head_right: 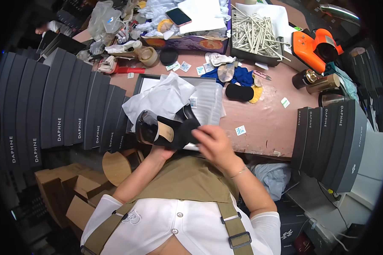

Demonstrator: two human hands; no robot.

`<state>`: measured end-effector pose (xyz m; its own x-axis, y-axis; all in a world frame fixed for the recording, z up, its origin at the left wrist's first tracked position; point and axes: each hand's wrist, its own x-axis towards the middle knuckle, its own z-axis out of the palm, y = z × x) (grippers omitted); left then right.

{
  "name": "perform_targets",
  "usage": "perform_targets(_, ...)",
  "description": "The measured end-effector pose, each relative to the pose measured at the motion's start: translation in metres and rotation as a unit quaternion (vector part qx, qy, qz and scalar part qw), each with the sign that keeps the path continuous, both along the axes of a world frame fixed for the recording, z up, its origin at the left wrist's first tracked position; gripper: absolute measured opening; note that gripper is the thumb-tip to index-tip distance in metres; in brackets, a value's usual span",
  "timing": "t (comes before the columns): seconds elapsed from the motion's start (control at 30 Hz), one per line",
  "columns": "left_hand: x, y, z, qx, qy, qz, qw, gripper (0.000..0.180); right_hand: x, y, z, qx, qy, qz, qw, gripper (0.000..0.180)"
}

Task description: The person is inspecting, cleaning, and packaging black high-heeled shoes into boxes.

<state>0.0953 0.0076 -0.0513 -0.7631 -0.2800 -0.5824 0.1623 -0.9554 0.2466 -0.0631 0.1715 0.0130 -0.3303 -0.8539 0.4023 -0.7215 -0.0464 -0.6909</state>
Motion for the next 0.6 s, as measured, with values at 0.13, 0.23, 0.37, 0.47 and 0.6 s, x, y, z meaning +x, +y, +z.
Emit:
perform_targets(0.13, 0.003, 0.003, 0.021, -0.093, -0.018, -0.017, 0.995, 0.028, 0.042, -0.048, -0.018, 0.145, 0.21, 0.043, 0.966, 0.027)
perform_targets(0.23, 0.025, -0.02, 0.024, -0.187, -0.113, -0.042, 0.975, 0.032, 0.072, -0.069, -0.019, 0.172, 0.016, 0.075, 0.982, 0.017)
perform_targets(0.37, 0.058, -0.052, -0.001, -0.154, -0.103, 0.042, 0.982, 0.027, 0.051, -0.06, -0.002, 0.161, -0.428, 0.344, 0.82, 0.02)
perform_targets(0.47, 0.072, -0.075, 0.0, -0.319, -0.061, -0.032, 0.945, 0.026, 0.065, -0.051, 0.026, 0.111, -0.275, 0.17, 0.94, 0.023)
perform_targets(0.6, 0.081, -0.065, -0.026, -0.522, -0.15, -0.089, 0.835, 0.032, 0.105, -0.103, -0.009, 0.053, 0.057, 0.031, 0.996, 0.023)
